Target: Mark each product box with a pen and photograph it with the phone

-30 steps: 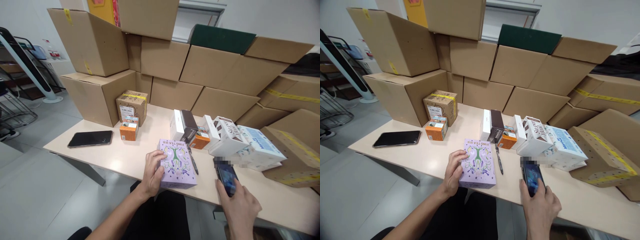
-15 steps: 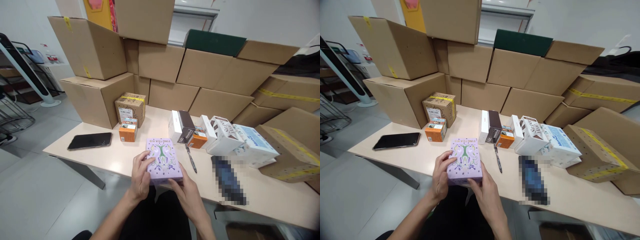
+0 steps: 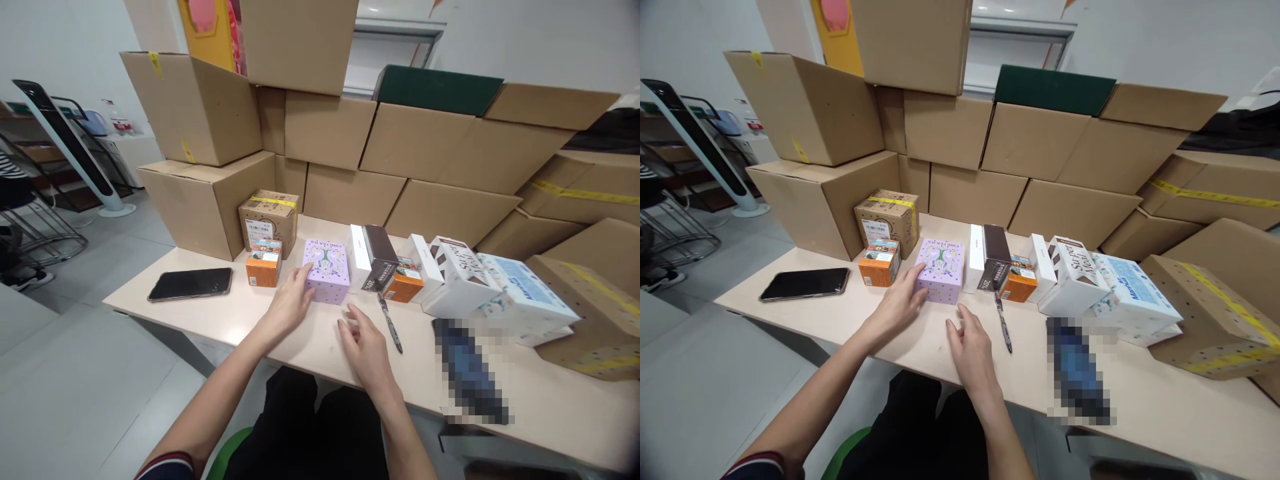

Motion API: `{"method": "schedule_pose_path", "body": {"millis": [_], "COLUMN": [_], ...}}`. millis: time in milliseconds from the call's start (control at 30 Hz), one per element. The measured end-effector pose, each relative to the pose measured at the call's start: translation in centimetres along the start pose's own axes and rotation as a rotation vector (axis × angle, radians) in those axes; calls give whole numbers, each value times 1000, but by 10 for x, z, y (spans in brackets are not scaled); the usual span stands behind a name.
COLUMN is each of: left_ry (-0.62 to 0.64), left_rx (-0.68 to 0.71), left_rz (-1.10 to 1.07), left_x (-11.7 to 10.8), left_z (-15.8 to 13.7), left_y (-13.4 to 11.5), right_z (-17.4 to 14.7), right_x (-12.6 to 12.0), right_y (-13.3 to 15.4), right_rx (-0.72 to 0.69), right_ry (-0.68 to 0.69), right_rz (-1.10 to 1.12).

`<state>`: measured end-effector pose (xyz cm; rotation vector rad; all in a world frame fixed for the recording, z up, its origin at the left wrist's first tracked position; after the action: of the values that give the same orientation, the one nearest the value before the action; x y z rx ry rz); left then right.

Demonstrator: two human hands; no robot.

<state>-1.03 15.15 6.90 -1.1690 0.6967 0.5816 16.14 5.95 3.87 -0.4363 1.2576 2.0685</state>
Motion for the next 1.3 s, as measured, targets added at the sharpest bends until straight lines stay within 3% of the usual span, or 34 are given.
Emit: {"method": "schedule_pose_path", "body": {"millis": [233,400,500,567,633,700,833,1067,1233,1300], "left_ry": [77,62,-25,-295,-531,-595,-455,-443,-519,-445], "left_rx": [-55,-24,46,63,-105,-292,-323,-235,-234,-275], "left_rz": [135,182,206,250,295,328,270,185,136,134], "left_x": [30,32,8,-30,-64,-81,-72,-53,-80,-86], "left_z": [62,66,44,24,7,-3,-8,-35,-30,-20], "left_y": [-3,-14,-25,-26,-6,22,52,28,36,50], "right_z": [-22,-22,-22,-21,-20,-20,-21,-22,-22,-22], "right_x": [-7,-8,-9,-9,-9,-9,-11,-11,-10,-10], "right_y": [-21,-17,-14,-12,-11,-10,-9,-10,-9,-10], "right_rx": [120,76,58,48,41,36,32,41,32,38], "right_ry": [-87,-92,-96,-94,-86,-81,-90,-98,-88,-77], "right_rz": [163,148,138,137,134,132,135,137,148,156]}}
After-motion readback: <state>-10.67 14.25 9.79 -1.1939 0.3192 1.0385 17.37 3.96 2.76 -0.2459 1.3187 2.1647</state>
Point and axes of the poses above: each hand's wrist, its own z-axis towards the middle knuckle, its own x-axis out of the palm, y = z × x, the point moved 8 cm from there along z, towards the middle knuckle, and after that the axes turned 11 degrees about -x, right-handed, at the moved point
